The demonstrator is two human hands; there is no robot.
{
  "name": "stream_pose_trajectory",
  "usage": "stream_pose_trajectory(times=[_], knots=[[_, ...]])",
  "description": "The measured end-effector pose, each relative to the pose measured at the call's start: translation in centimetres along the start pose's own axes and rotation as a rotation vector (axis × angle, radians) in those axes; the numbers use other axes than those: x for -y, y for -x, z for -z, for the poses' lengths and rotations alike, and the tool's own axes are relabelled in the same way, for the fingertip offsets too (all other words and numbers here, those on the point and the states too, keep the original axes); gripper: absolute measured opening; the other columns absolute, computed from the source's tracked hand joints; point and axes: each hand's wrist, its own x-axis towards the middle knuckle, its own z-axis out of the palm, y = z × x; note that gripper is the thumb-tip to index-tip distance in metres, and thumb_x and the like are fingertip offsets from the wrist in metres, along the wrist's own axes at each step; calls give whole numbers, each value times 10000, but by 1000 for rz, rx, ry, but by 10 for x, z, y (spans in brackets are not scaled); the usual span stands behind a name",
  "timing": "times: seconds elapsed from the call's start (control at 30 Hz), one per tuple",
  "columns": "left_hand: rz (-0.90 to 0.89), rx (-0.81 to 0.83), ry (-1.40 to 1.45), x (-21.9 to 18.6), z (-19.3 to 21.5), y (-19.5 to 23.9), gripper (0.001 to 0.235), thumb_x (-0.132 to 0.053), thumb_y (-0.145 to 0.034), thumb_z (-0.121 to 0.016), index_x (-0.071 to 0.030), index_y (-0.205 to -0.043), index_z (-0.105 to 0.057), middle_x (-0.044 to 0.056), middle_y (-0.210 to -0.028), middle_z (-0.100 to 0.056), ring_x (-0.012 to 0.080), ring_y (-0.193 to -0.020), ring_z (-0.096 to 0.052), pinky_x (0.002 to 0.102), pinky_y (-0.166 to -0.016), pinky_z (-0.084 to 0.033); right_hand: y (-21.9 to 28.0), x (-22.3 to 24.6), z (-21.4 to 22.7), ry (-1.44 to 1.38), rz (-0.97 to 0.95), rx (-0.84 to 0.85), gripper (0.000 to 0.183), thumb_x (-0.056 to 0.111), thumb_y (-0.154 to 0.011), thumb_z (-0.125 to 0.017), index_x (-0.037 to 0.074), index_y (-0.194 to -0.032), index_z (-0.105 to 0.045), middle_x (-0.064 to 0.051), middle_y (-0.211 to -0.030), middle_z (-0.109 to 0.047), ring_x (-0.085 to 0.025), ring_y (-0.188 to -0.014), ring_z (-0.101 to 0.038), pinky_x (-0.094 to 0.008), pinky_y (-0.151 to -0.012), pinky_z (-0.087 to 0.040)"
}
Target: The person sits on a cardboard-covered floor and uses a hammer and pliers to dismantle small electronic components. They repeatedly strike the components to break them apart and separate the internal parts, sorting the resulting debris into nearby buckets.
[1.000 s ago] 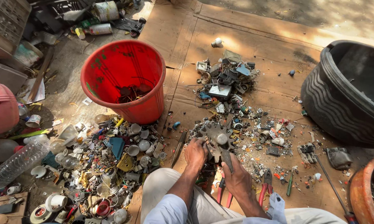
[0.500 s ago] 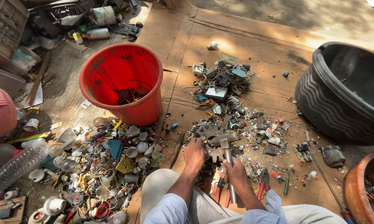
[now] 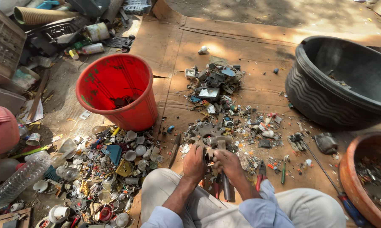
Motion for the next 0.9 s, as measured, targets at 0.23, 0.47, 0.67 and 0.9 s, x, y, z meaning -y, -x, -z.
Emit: stream_pose_trajectory(times=[0.23, 0.47, 0.67, 0.9], knots=[[71, 187, 39, -24, 6, 39, 195, -47, -926, -582, -30, -1118, -552, 195, -1059, -595, 405, -809, -644, 499, -676, -539, 20, -23, 3, 85, 157, 140, 198, 166, -1014, -618, -9, -1020, -710, -44, -716, -675, -112, -596, -618, -270, -541, -516], [559, 278, 760, -37, 9, 66, 183, -152, -1029, -546, 2, -1062, -637, 127, -900, -716, 183, -785, -701, 342, -714, -585, 70, 1, 8, 431, 269, 76, 246, 120, -995, -552, -10, -1169, -668, -71, -815, -703, -133, -664, -699, -299, -617, -579], [487, 324, 843, -41, 16, 77, 198, -153, -1035, -564, 31, -984, -619, 105, -862, -669, 145, -777, -675, 316, -731, -597, 109, 33, 21, 592, 574, 14, 430, 29, -882, -615, -22, -1308, -616, -146, -1079, -660, -188, -902, -658, -336, -759, -557], [529, 523, 1065, -37, 4, 87, 251, -211, -1069, -531, 5, -1008, -641, 61, -900, -686, 132, -798, -654, 303, -739, -574, 97, 0, 39, 206, 135, 192, 299, 84, -932, -672, -18, -1210, -712, -52, -886, -727, -115, -727, -667, -258, -621, -543]])
